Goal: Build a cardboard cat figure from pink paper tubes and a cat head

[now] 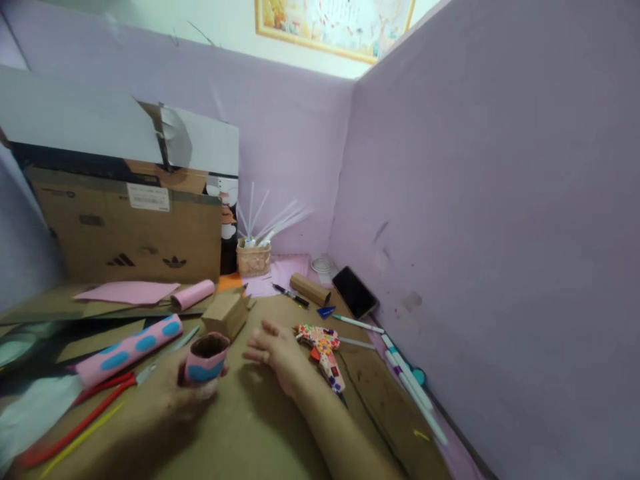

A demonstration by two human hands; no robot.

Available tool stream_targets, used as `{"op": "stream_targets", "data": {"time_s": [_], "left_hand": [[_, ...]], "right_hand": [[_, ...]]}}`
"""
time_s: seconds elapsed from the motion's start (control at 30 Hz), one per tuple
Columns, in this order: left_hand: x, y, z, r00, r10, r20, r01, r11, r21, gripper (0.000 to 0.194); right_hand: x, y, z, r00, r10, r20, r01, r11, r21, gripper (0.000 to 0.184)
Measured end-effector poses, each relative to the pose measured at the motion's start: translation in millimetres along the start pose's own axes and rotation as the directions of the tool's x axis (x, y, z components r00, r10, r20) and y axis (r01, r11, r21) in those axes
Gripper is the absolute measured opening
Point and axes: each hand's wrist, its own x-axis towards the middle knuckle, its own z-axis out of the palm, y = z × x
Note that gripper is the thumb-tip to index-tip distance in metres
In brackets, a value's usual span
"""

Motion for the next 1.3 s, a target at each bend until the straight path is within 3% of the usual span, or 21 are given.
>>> {"op": "stream_targets", "data": {"time_s": [0.17,0.2,0.23,0.27,0.33,0.43,0.53,0.63,0.83,1.0,1.1,1.2,1.3], "left_hand": [[0.6,-19.5,8.1,0.999,0.044,0.023,-0.046,0.997,0.069,0.035],[-0.5,-20.7,9.8,1.000,0.028,0.009,-0.029,0.997,0.071,0.035],[-1.6,-21.1,11.3,1.000,0.011,-0.008,-0.010,0.998,0.066,0.036],[-2.8,-20.8,12.6,1.000,-0.002,-0.025,0.003,0.998,0.055,0.036],[-4.6,-19.6,14.5,0.999,-0.013,-0.032,0.014,0.999,0.035,0.035],[-4.9,-20.1,16.1,0.999,-0.014,-0.039,0.014,1.000,-0.014,0.032],[-3.2,-23.0,15.9,1.000,-0.012,-0.026,0.011,0.999,-0.045,0.028],[-2.1,-23.6,14.2,1.000,0.021,0.000,-0.021,1.000,-0.021,0.026],[-4.9,-21.7,15.7,0.997,0.018,-0.073,-0.017,1.000,0.006,0.031],[-4.6,-24.6,17.8,0.996,0.057,-0.076,-0.053,0.997,0.052,0.031],[-2.0,-21.3,11.2,0.992,0.120,-0.049,-0.114,0.986,0.120,0.035],[0.5,-14.8,1.2,0.985,0.161,-0.063,-0.145,0.966,0.214,0.031],[2.1,-10.8,-4.7,0.982,0.164,-0.097,-0.134,0.957,0.256,0.029]], "right_hand": [[-21.9,-51.8,-22.3,0.972,-0.216,-0.089,0.189,0.951,-0.246,0.033],[-27.4,-63.2,-31.1,0.941,-0.322,-0.106,0.249,0.869,-0.428,0.029],[-33.2,-72.7,-41.0,0.898,-0.425,-0.113,0.264,0.727,-0.634,0.022],[-39.2,-79.6,-51.5,0.880,-0.463,-0.105,0.196,0.556,-0.808,0.017],[-50.4,-83.9,-71.6,0.913,-0.383,-0.141,-0.036,0.269,-0.963,0.021],[-60.6,-71.1,-90.8,0.929,-0.316,-0.193,-0.138,0.188,-0.972,0.027],[-58.5,-52.0,-92.8,0.932,-0.303,-0.201,-0.143,0.202,-0.969,0.020],[-48.7,-40.7,-87.6,0.920,-0.299,-0.252,-0.168,0.279,-0.946,0.016],[-51.7,-38.4,-82.0,0.937,-0.171,-0.304,-0.146,0.598,-0.788,0.017],[-68.0,-45.5,-59.0,0.969,-0.189,-0.159,0.093,0.876,-0.473,0.021],[-64.0,-50.4,-37.4,0.981,-0.187,-0.049,0.156,0.913,-0.377,0.024],[-55.3,-47.7,-22.0,0.981,-0.188,0.039,0.186,0.879,-0.440,0.038],[-52.4,-33.2,-20.6,0.976,-0.183,0.121,0.219,0.823,-0.524,0.044]]}}
